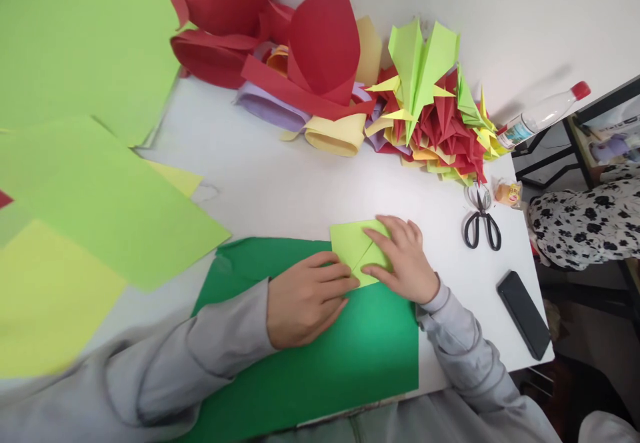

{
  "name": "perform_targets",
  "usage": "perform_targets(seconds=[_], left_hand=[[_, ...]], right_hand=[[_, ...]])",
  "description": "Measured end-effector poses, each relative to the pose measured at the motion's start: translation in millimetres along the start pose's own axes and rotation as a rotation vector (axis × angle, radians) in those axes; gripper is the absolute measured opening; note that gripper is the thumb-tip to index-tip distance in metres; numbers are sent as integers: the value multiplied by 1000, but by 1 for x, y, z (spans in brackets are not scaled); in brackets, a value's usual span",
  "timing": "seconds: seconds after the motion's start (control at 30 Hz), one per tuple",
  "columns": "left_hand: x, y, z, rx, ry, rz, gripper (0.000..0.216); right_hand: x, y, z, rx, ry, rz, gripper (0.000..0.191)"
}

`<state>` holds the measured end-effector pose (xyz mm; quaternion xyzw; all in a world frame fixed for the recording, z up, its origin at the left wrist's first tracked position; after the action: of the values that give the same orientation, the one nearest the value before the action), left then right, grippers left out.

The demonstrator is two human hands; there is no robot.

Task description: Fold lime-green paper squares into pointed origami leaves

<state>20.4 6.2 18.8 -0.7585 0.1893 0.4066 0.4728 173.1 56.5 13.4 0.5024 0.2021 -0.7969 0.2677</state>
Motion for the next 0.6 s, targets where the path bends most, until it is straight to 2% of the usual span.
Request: perform_targets(seconds=[0.17, 0.5, 0.6], left_hand=[[1, 1, 1, -9, -2, 35, 22], [-1, 3, 8, 47, 160, 59, 21], [0, 3, 7, 51, 133, 71, 21]], right_hand=[[2, 1, -3, 50, -55, 15, 55], [0, 1, -8, 71, -137, 34, 49], [-1, 2, -10, 81, -160, 47, 49]])
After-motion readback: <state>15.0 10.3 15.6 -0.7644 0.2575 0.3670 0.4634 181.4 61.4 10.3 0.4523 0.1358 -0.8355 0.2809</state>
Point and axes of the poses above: each hand's wrist, its own y-axis away from the middle knuckle, its own x-axis out of the palm, z = x × y, the point moved 5 cm from there along -y, towards the middle knuckle, and after that the axes turned 11 degrees about -y, right-handed, at the moved point
